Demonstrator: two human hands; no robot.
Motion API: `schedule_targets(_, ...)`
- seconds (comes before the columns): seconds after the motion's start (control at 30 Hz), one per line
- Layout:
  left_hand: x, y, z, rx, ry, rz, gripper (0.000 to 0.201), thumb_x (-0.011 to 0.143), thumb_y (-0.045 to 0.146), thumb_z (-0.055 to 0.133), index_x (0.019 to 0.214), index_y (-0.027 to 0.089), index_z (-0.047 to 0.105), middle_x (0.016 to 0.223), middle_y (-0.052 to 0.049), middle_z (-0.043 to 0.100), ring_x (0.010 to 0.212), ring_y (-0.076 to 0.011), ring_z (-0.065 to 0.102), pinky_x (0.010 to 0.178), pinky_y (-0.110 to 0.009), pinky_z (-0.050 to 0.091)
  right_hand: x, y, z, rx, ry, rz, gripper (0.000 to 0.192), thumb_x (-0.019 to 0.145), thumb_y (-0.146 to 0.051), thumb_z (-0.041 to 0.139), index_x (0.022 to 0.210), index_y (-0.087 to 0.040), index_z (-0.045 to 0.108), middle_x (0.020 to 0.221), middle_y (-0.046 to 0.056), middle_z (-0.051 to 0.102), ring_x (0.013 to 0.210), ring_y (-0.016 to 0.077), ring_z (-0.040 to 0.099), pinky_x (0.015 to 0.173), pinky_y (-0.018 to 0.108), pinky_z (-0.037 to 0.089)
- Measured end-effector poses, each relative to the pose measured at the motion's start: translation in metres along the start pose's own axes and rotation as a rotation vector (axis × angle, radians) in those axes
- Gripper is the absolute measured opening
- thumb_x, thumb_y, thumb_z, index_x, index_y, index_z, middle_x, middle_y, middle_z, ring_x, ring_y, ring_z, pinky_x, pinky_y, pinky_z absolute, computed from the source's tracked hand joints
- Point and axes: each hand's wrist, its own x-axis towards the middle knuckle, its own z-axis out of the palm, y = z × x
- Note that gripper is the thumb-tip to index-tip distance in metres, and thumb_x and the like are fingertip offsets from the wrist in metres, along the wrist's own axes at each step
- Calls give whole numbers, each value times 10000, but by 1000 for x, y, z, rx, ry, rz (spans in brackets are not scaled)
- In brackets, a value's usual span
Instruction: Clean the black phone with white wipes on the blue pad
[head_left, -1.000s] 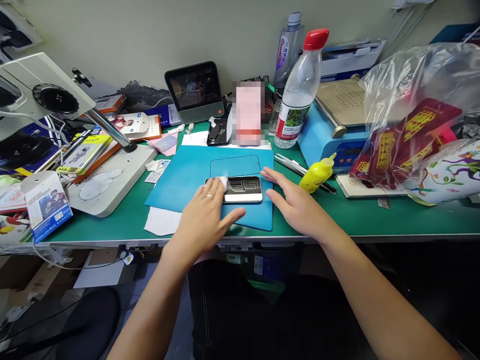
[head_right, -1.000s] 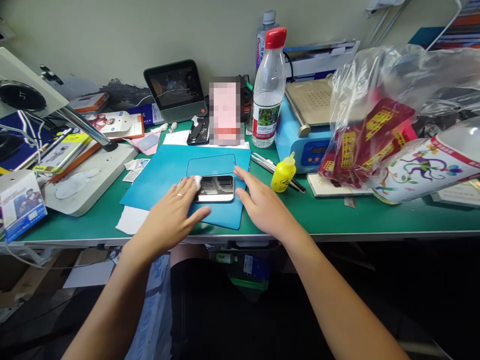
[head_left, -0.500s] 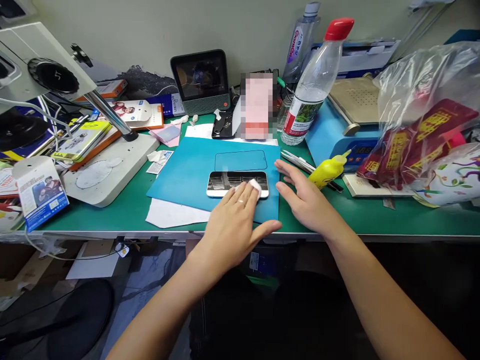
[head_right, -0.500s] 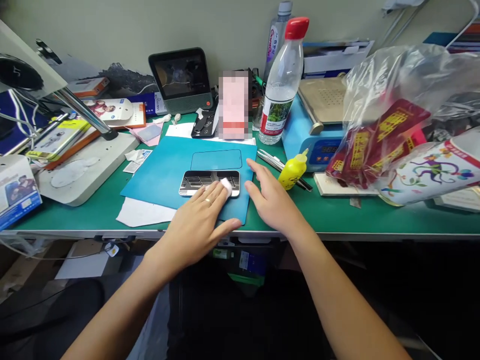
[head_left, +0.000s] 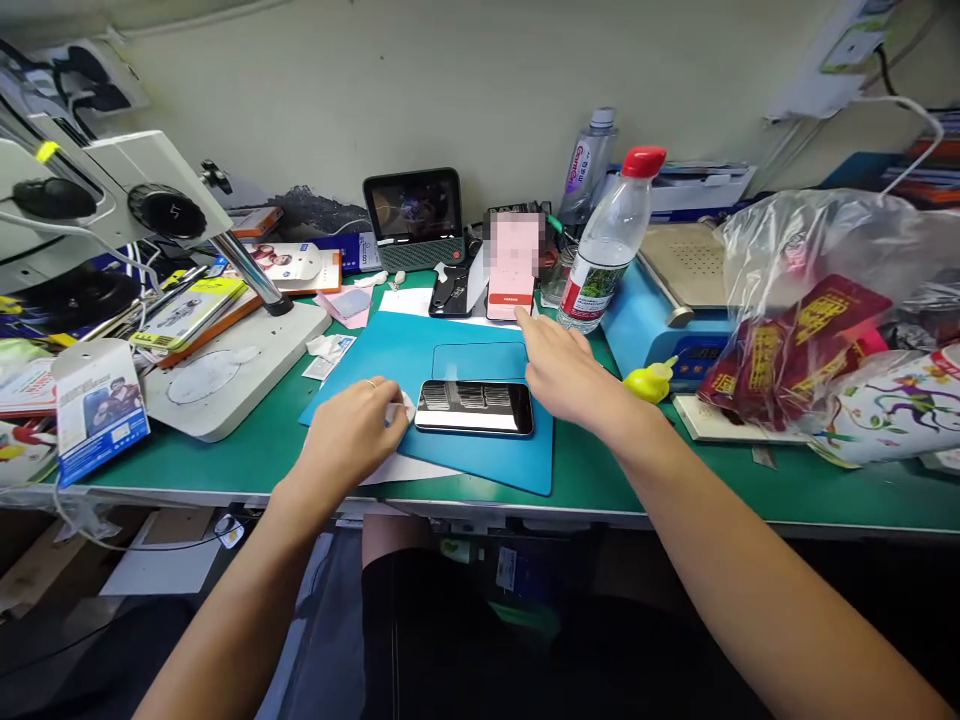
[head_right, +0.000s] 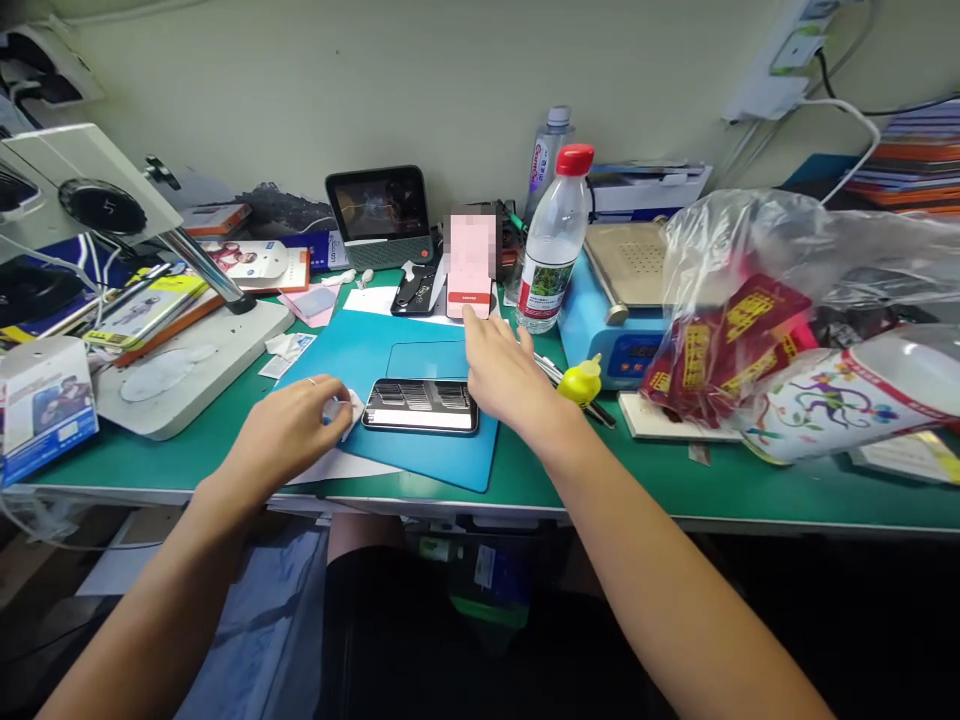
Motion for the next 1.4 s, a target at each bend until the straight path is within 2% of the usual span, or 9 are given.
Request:
schedule_targets(0.2, 24, -36, 2, 18, 64, -65, 349, 926, 269, 437, 1195, 154, 628, 1221, -177, 694, 1108, -372, 673, 868, -472, 533, 23, 15, -6, -9, -139, 42, 878, 790, -38, 531, 1631, -202, 338, 1581, 180, 537, 1492, 400, 466, 1252, 691, 248)
schedule_targets(0.47, 24, -10, 14, -76, 231, 60, 445, 934, 217, 387, 1307, 194, 629, 1437, -133, 634, 1331, -367, 558, 1113, -561, 390, 38, 31, 3, -68, -156, -25, 965, 768, -171, 715, 1628, -264, 288, 1426, 162, 646, 1377, 398, 567, 1215, 698, 298)
schedule_targets(0.6, 33, 1, 14, -313, 115, 40, 475, 972, 312, 383, 1361, 165, 612, 1480, -154, 609, 1376, -371, 528, 1183, -575, 323, 34, 25, -1, -129, -109, -56, 845, 748, -157, 726, 1535, -182, 419, 1438, 206, 572, 1373, 418, 538, 1189, 621, 368)
schedule_targets(0.77, 71, 11, 12, -515, 2, -10, 647, 1059, 557, 211, 1394, 149, 584, 1455, -163, 636, 1332, -338, 588, 1140, -508, 413, 18, 8, -4, -208, 3, -117, 580, 748, -63, 634, 1322, -112, 562, 1407, 225, 547, 1360, 429, 494, 1233, 658, 222)
schedule_targets(0.9, 93, 14, 10, -656, -70, 49, 772, 1051, 654, 155, 1301, 127, 661, 1318, -150, 722, 1104, -271, 699, 990, -390, 528, 7, 4, -5, -173, 84, -153, 371, 922, -155, 506, 1275, -87, 600, 1329, 234, 588, 1253, 389, 561, 1120, 581, 391)
schedule_targets(1.0, 91, 11, 9, -717, -103, 88, 805, 1048, 666, 157, 1305, 113, 683, 1290, -145, 741, 1069, -251, 702, 972, -367, 538, 1, 7, -5, -109, 134, -175, 372, 1044, -251, 354, 1202, -99, 655, 1220, 201, 658, 1123, 333, 627, 974, 479, 493)
schedule_targets(1.1, 81, 5, 5, -735, -90, 104, 841, 1035, 697, 178, 1275, 96, 716, 1305, -170, 732, 1142, -287, 679, 1053, -419, 503, -4, 9, -3, -62, 189, -210, 386, 1062, -245, 341, 1106, -119, 703, 1130, 166, 700, 1060, 294, 639, 935, 432, 493)
schedule_targets(1.23, 72, -2, -6, -668, -82, 210, 821, 1011, 742, 229, 1368, 154, 678, 1535, -143, 586, 1443, -326, 511, 1213, -452, 384, -7, 11, 2, -36, 243, -310, 313, 1046, -232, 437, 1036, -135, 735, 1060, 142, 710, 1029, 277, 616, 926, 425, 474)
schedule_targets(1.4, 68, -1, -17, -556, -261, 317, 840, 952, 787, 394, 1568, 222, 489, 1671, -68, 425, 1562, -324, 369, 1298, -464, 273, -11, 15, 8, -187, 465, -637, 273, 1044, -204, 478, 1017, -157, 746, 1114, 147, 708, 1119, 295, 598, 934, 452, 489)
